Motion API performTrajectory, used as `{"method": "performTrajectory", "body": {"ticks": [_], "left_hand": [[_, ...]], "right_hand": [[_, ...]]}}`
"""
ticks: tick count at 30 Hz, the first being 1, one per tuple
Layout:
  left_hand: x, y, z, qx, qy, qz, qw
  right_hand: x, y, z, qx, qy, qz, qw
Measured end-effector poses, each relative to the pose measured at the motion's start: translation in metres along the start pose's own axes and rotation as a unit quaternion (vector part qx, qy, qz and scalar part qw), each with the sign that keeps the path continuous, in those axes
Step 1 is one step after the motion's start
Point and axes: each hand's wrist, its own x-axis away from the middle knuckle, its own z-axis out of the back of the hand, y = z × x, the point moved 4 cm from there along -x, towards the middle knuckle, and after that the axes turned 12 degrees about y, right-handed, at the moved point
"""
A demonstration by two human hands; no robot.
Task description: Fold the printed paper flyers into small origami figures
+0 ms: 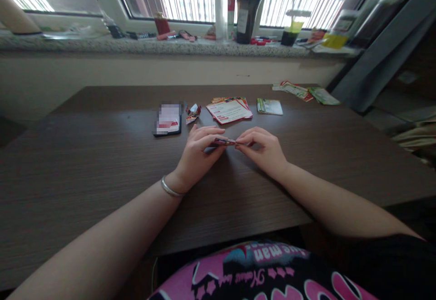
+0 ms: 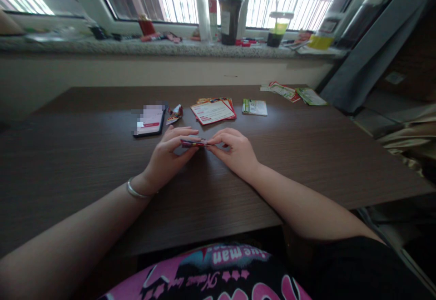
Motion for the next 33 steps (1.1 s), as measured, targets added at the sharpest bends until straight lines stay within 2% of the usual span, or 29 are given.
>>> {"method": "performTrajectory", "body": {"ticks": [6,11,16,33], "left_hand": [[0.000,0.007,0.002,0.021,0.003,0.006,1.000],[-0.002,0.012,0.007,0.028,0.035,-0.025,0.999],[-0.003,0.015,0.008,0.021,0.036,-0.040,0.998],[0.000,0.010,0.005,0.069,0.043,0.033,0.996]], "right_hand": [[-0.002,-0.005,0.004,0.080,0.010,0.027,0.996],[-0.002,-0.006,0.004,0.121,-0.005,0.043,0.992],[-0.001,-0.007,0.004,0.143,-0.006,0.060,0.988],[-0.004,-0.009,0.006,0.063,0.014,0.071,0.995]]}}
